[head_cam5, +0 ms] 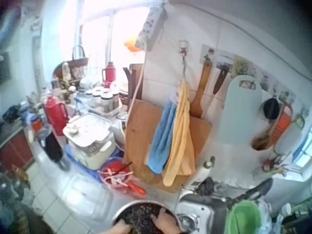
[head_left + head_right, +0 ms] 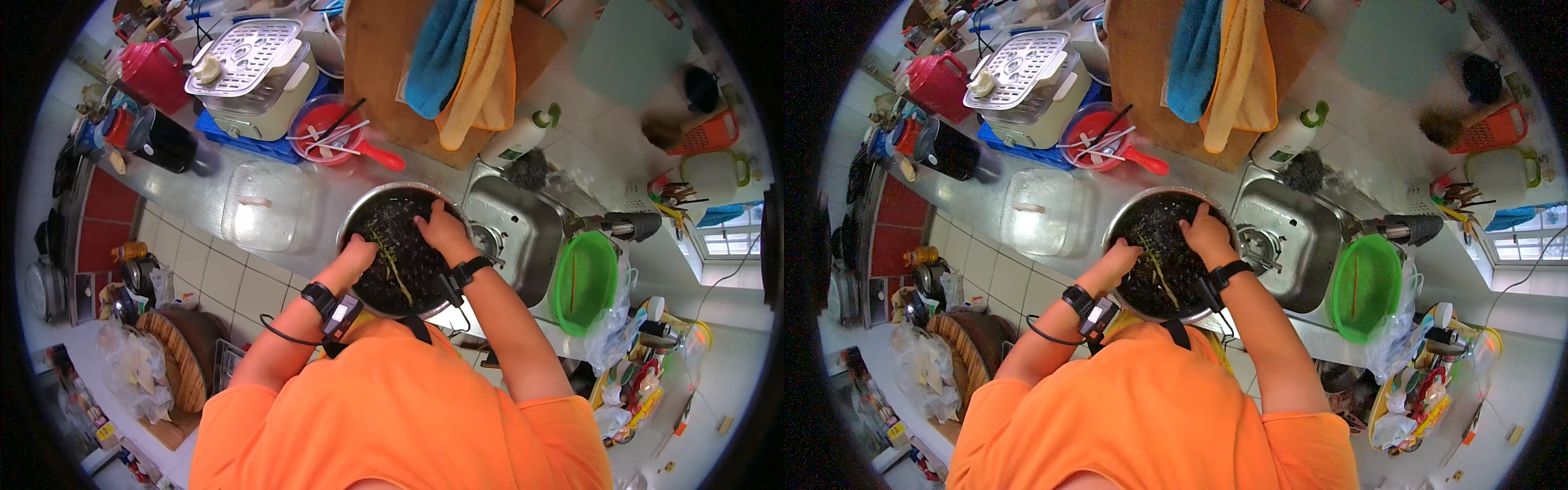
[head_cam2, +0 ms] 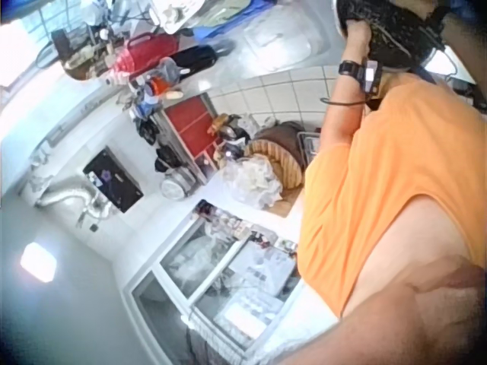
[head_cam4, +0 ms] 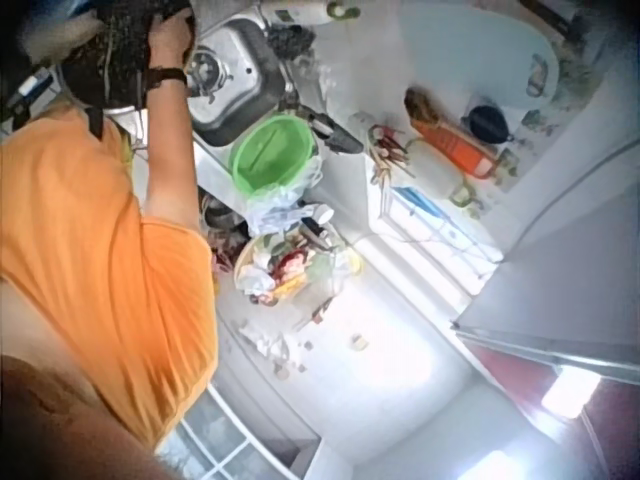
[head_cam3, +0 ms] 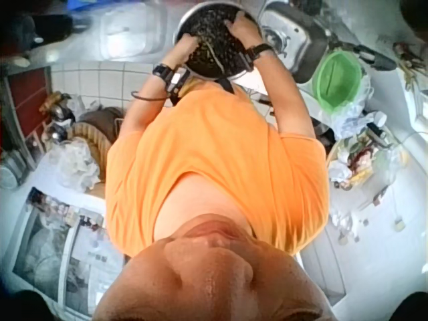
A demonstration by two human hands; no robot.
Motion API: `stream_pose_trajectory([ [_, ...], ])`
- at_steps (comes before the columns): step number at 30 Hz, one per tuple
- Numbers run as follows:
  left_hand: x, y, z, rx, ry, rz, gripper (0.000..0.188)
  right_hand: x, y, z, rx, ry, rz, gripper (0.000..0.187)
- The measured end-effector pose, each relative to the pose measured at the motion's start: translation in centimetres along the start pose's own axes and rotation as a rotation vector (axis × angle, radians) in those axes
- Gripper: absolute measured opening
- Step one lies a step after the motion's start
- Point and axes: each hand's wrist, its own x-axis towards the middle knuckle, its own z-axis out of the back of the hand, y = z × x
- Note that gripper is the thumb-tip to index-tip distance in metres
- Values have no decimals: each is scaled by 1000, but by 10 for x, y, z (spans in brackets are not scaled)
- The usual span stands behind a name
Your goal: The recorder is washing a bunch of grapes in a bowl of water and then washing several spoons in the kitchen sink.
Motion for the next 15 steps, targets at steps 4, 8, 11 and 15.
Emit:
stream_pose_trajectory([
  [4,46,34,-10,-395,12,-19,70,19,20,-17,51,161,-22,90],
  [8,8,-29,-3,-413,22,173,76,30,19,-42,203,206,160,78],
  [11,31,-9,-2,-227,41,19,78,24,20,-39,432,371,320,59],
  [15,39,13,-11,-803,160,-90,34,-4,16,2,474,358,520,28],
])
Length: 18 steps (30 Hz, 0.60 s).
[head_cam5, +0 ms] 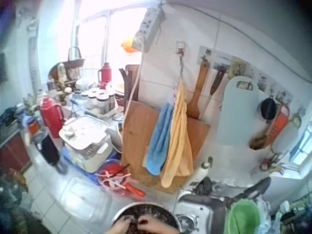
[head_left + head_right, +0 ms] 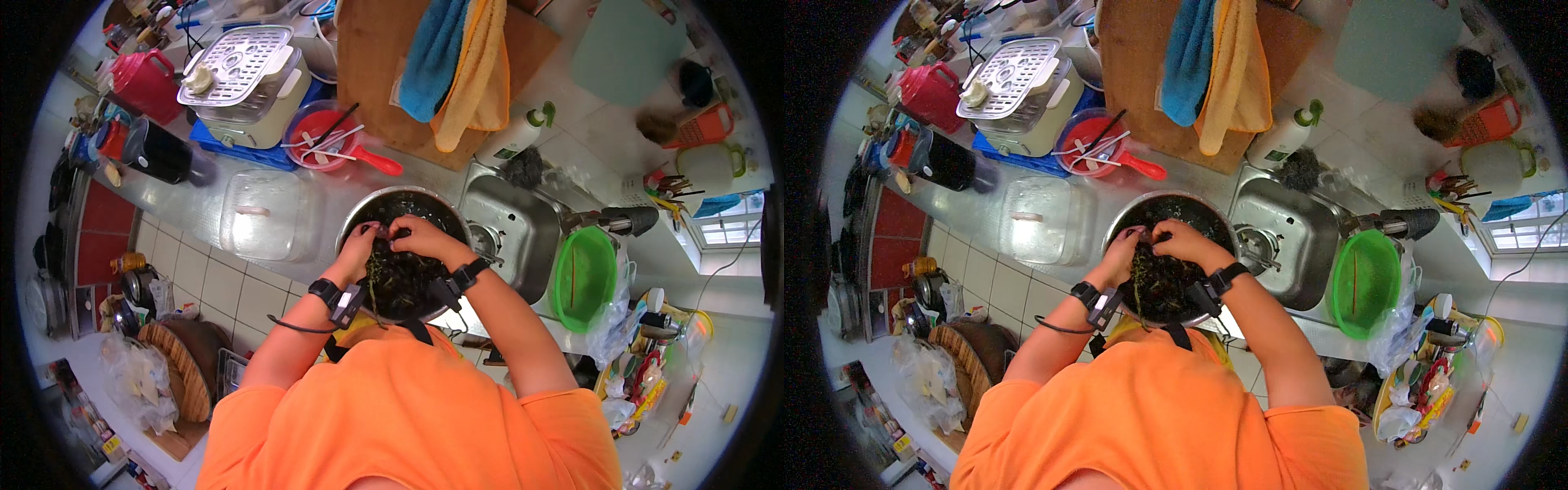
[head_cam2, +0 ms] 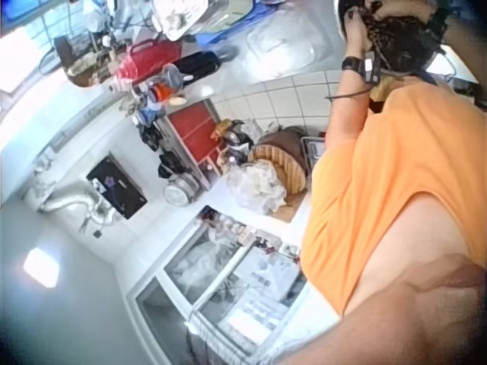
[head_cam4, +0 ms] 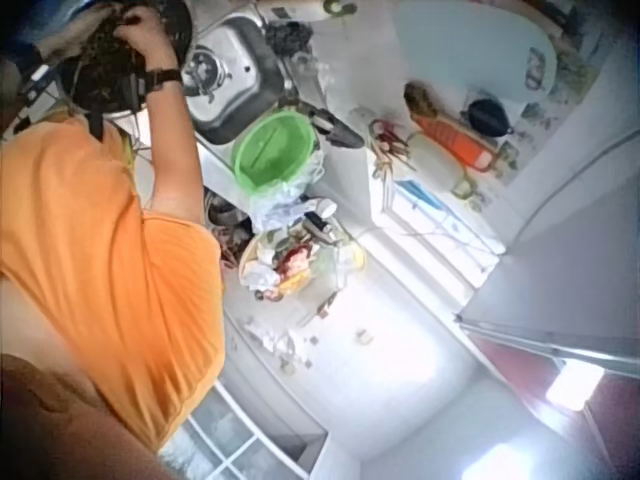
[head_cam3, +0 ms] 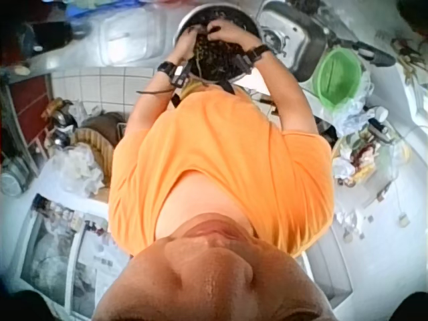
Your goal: The recorder is washing a bunch of grapes in a bowl of water and then washing several spoons in the kitchen sink.
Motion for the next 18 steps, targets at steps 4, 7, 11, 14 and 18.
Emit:
stream_pose_trajectory([
  [4,-13,-11,0,295,-13,-47,24,-29,-10,18,-174,-151,84,24],
  [7,-17,-7,7,415,-56,-27,42,-36,-16,17,-224,-293,-91,38],
  [11,-31,-21,-10,402,-199,245,47,-11,-26,11,-233,-301,-508,67],
  [14,-15,-7,5,194,-39,267,57,23,-48,2,-95,-276,-560,67],
  [18,-7,-8,-10,217,9,165,68,40,-45,-7,15,60,-228,61],
])
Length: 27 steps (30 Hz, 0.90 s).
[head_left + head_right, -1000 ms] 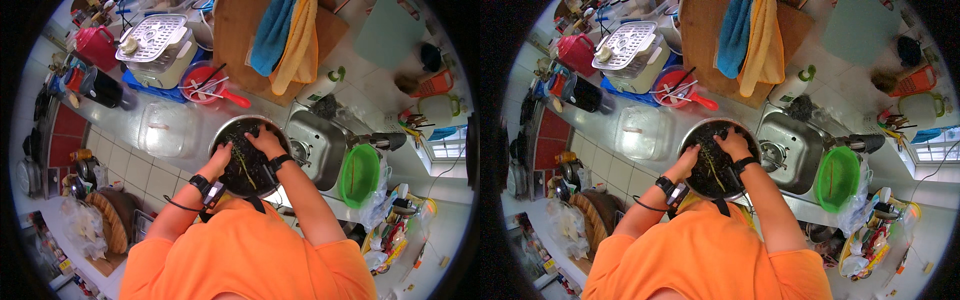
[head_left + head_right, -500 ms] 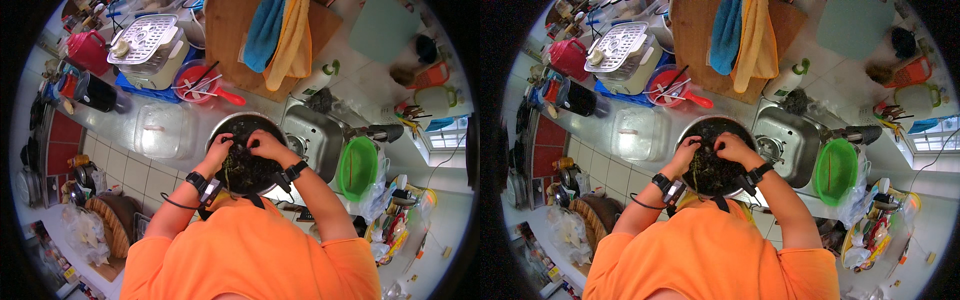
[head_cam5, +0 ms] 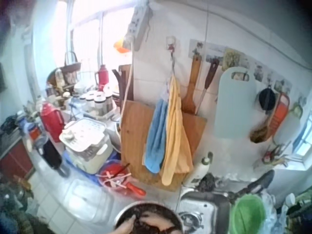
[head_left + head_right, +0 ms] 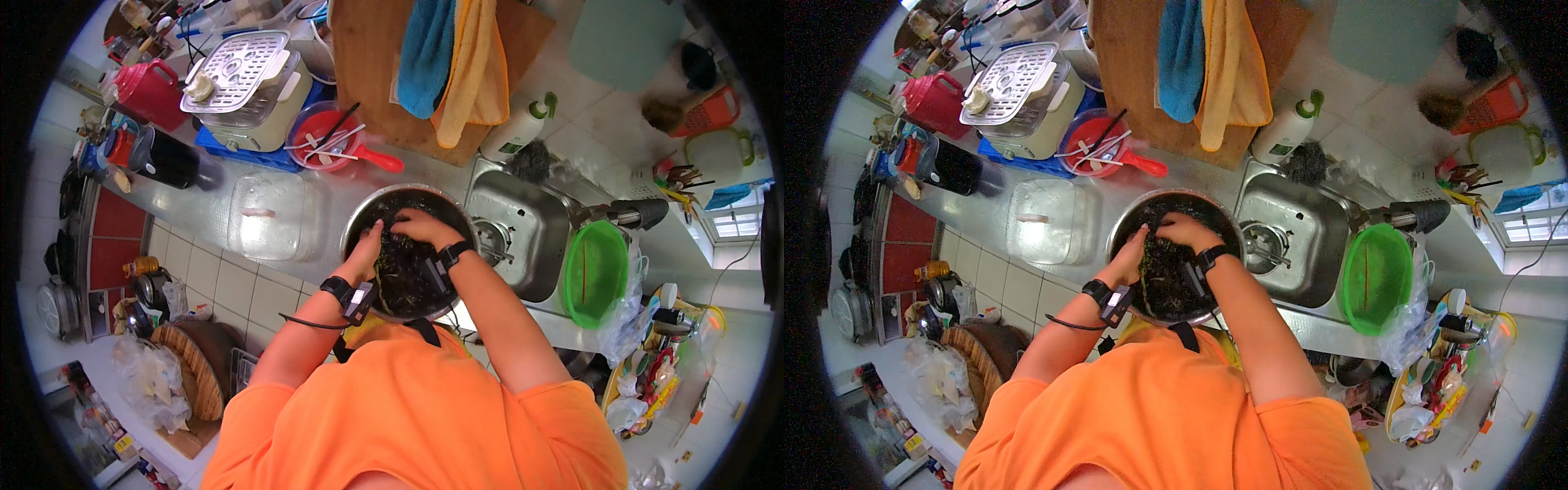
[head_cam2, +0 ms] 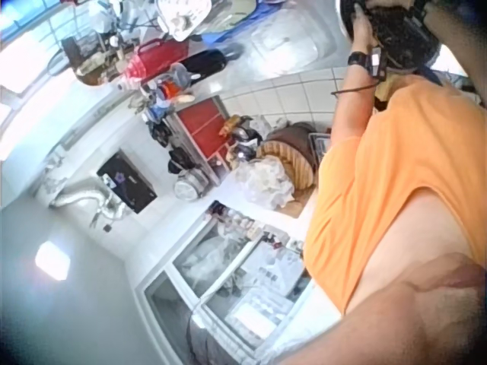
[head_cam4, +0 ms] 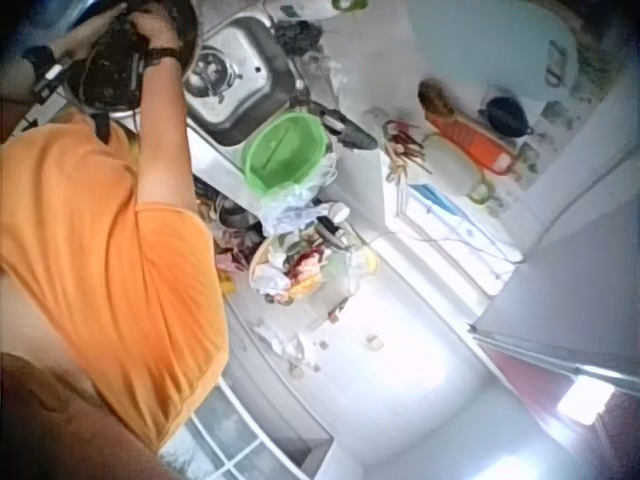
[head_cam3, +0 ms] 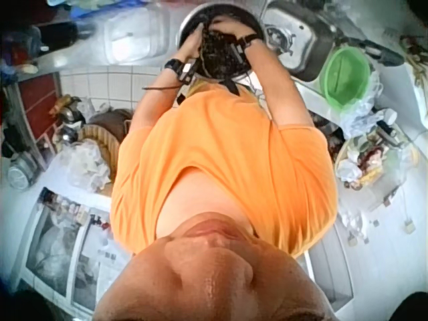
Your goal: The recorder is washing a bunch of grapes in a bowl of water and then washing several spoons in the kitchen sink.
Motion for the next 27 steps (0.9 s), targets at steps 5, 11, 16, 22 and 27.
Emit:
stream_pose_trajectory([
  [5,-20,-7,-5,-116,-61,-152,71,-38,21,-10,36,-121,282,31],
  [11,-46,-13,0,215,-26,-347,65,-85,26,16,-77,-247,278,26],
  [16,-22,14,28,362,-111,-297,52,-81,4,23,-327,-435,48,38],
  [22,-28,-4,-8,170,-206,22,70,-37,21,5,-330,-287,-233,68],
  [27,5,10,-7,65,-153,28,69,-17,40,-15,-428,-122,-112,70],
])
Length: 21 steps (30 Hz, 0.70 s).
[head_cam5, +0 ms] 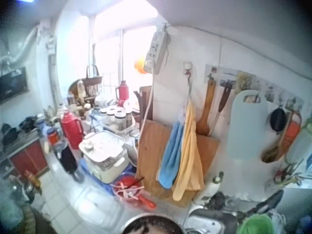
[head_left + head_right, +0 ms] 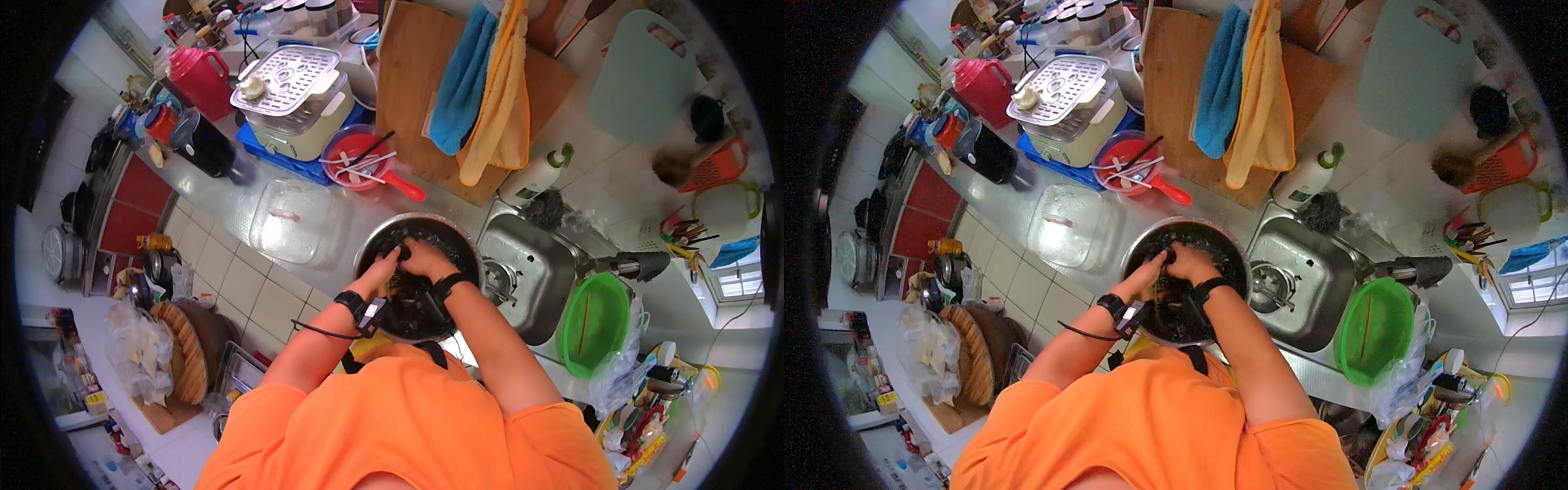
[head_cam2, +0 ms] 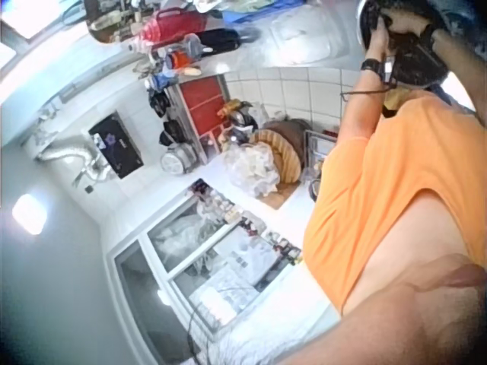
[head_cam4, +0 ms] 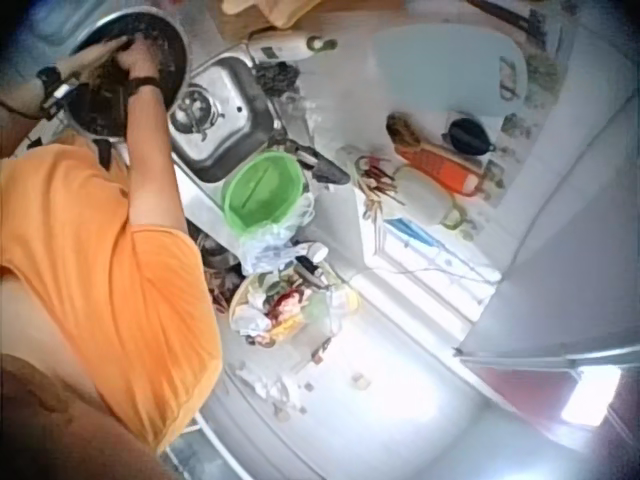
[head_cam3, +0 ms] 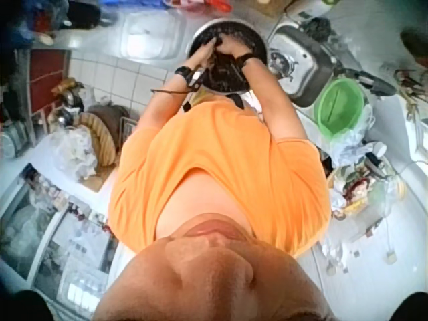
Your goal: The recorder is washing a bunch of grapes in a bowl of water and then washing several spoons in the kitchen sink.
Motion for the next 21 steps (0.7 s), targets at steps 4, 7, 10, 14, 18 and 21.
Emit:
stream_pose_trajectory([
  [4,-28,11,-7,-250,11,-103,49,-17,-12,-4,267,-39,281,47],
  [7,-48,9,-1,-143,78,-245,43,-48,-16,13,437,-45,393,28],
  [10,-61,-7,1,-40,94,-406,40,-56,-31,26,626,3,255,25],
  [14,-77,-31,6,102,18,-310,32,-65,-39,37,847,-106,160,20],
  [18,-70,-30,13,284,12,-337,55,-76,-46,49,751,-118,143,25],
  [21,-78,-28,3,344,-35,-404,60,-80,-57,52,719,-52,184,34],
])
